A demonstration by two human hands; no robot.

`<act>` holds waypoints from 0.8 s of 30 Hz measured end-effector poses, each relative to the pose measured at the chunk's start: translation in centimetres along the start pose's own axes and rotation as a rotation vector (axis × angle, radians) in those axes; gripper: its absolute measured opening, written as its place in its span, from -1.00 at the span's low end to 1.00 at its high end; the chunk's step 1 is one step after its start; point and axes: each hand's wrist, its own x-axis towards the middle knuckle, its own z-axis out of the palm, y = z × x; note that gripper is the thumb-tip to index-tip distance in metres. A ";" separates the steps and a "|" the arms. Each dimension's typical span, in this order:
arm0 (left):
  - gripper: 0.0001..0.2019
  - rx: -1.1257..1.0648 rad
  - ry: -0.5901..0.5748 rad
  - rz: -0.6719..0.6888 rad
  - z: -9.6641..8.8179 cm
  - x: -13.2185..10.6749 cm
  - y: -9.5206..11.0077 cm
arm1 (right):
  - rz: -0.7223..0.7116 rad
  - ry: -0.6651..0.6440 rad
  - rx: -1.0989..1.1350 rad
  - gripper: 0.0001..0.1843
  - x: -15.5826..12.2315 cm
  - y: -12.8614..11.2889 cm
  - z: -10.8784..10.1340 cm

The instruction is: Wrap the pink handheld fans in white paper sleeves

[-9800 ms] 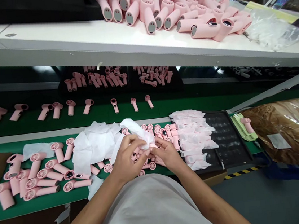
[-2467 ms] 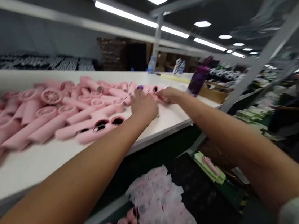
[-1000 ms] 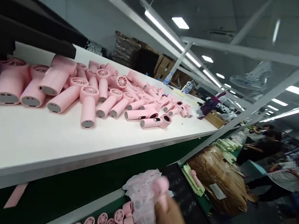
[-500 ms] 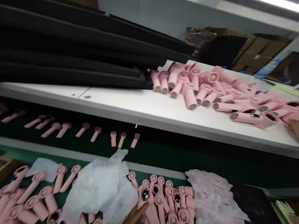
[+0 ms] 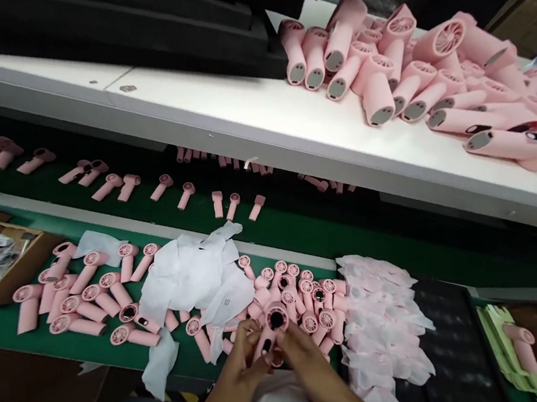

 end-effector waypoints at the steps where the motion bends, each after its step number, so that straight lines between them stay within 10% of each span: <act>1: -0.68 0.076 -0.044 -0.007 0.1 0.1 0.2 | 0.011 -0.006 0.043 -0.60 0.3 0.9 0.5; 6: -0.64 0.802 0.198 0.038 -5.2 3.3 0.7 | 0.011 0.311 0.315 -0.64 1.9 1.5 -1.6; 9: -0.53 1.185 0.430 0.107 -9.4 7.7 1.2 | -0.045 0.292 0.316 -0.68 1.5 0.8 -3.8; 12: -0.62 1.244 0.385 0.071 -11.0 11.1 2.0 | -0.026 0.236 0.292 -0.79 1.1 1.0 -4.4; 17: -0.72 1.110 0.179 0.044 -9.4 9.7 5.0 | -0.030 0.222 0.282 -0.78 1.4 0.9 -3.5; 24: -0.66 0.395 0.022 -0.060 -3.6 4.2 9.4 | -0.161 -0.029 -0.101 -0.70 -1.7 -6.2 -2.4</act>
